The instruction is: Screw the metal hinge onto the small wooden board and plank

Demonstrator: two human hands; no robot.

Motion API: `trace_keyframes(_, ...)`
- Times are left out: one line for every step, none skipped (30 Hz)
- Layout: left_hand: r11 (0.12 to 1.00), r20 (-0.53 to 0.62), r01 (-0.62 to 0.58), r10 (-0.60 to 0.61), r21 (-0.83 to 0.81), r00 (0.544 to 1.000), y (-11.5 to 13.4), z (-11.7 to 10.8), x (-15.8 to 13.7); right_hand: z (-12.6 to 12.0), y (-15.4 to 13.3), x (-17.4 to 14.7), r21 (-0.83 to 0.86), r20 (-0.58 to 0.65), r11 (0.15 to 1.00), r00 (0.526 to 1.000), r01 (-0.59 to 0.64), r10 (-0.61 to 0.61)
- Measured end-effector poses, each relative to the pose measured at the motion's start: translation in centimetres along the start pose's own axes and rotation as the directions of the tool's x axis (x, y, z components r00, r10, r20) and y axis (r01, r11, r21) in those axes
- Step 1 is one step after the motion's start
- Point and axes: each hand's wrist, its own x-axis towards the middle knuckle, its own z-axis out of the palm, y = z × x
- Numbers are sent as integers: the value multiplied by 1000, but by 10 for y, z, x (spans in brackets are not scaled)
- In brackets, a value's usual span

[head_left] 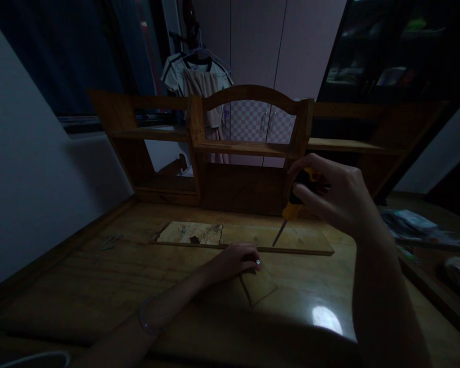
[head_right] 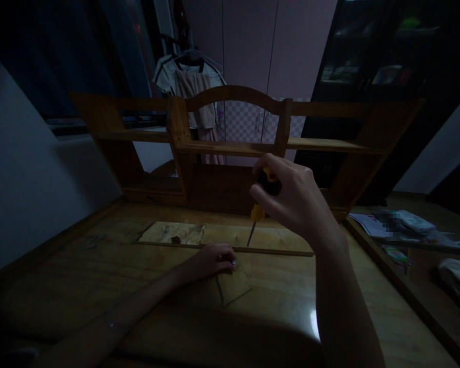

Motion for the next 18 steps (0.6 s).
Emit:
trace_keyframes(1000,5,-4,4,10,1000,0,0,0,-2,0,0,-3,0,1000,1000,-4,4)
trace_keyframes(1000,10,-1,1,18,1000,-1,0,0,-3,0,-1,-4,-4,1000,1000,-5,5)
trace_keyframes(1000,15,3,-4,26,1000,-1,-1,0,-4,-1,-1,-4,-7,1000,1000,-3,3)
trace_keyframes(999,18,7,-8,31,1000,-2,-1,0,-6,-1,-1,-4,-10,1000,1000,-2,2)
trace_keyframes(999,19,18,-19,28,1000,-2,-1,-1,-7,-2,-2,-4,-15,1000,1000,-1,1)
trace_keyframes(999,14,36,-36,9,999,-3,-1,-1,-8,-2,-3,-6,-20,1000,1000,-2,2)
trace_keyframes(998,9,60,-60,-36,998,-4,-1,-1,-8,-3,-4,-10,-25,1000,1000,-8,8)
trace_keyframes(991,5,88,-88,-103,996,-5,1,-1,-9,-4,-5,-15,-37,1000,999,-16,16)
trace_keyframes(976,0,114,-116,-183,993,-6,2,-1,-10,-5,-6,-20,-57,999,998,-26,25)
trace_keyframes(955,-5,133,-140,-265,990,-6,4,0,-10,-7,-6,-21,-86,999,996,-38,37)
trace_keyframes(935,-21,142,-157,-326,987,-5,6,1,-11,-8,-7,-16,-122,999,991,-52,50)
trace_keyframes(924,-53,141,-171,-356,984,-3,7,3,-12,-9,-7,-4,-165,998,984,-64,63)
trace_keyframes(923,-93,140,-184,-357,978,0,5,5,-13,-10,-6,14,-216,997,973,-77,78)
trace_keyframes(931,-141,141,-198,-336,970,4,2,6,-14,-11,-5,32,-269,995,958,-91,96)
trace_keyframes(946,-194,147,-208,-290,959,7,-5,6,-15,-10,-5,48,-320,993,940,-111,121)
trace_keyframes(962,-249,153,-209,-225,946,9,-16,4,-16,-7,-5,75,-370,988,916,-135,153)
trace_keyframes(977,-307,165,-201,-139,930,10,-30,-1,-16,-3,-7,120,-411,979,890,-162,198)
trace_keyframes(984,-375,177,-172,-23,911,8,-48,-10,-16,3,-10,188,-425,960,864,-209,271)
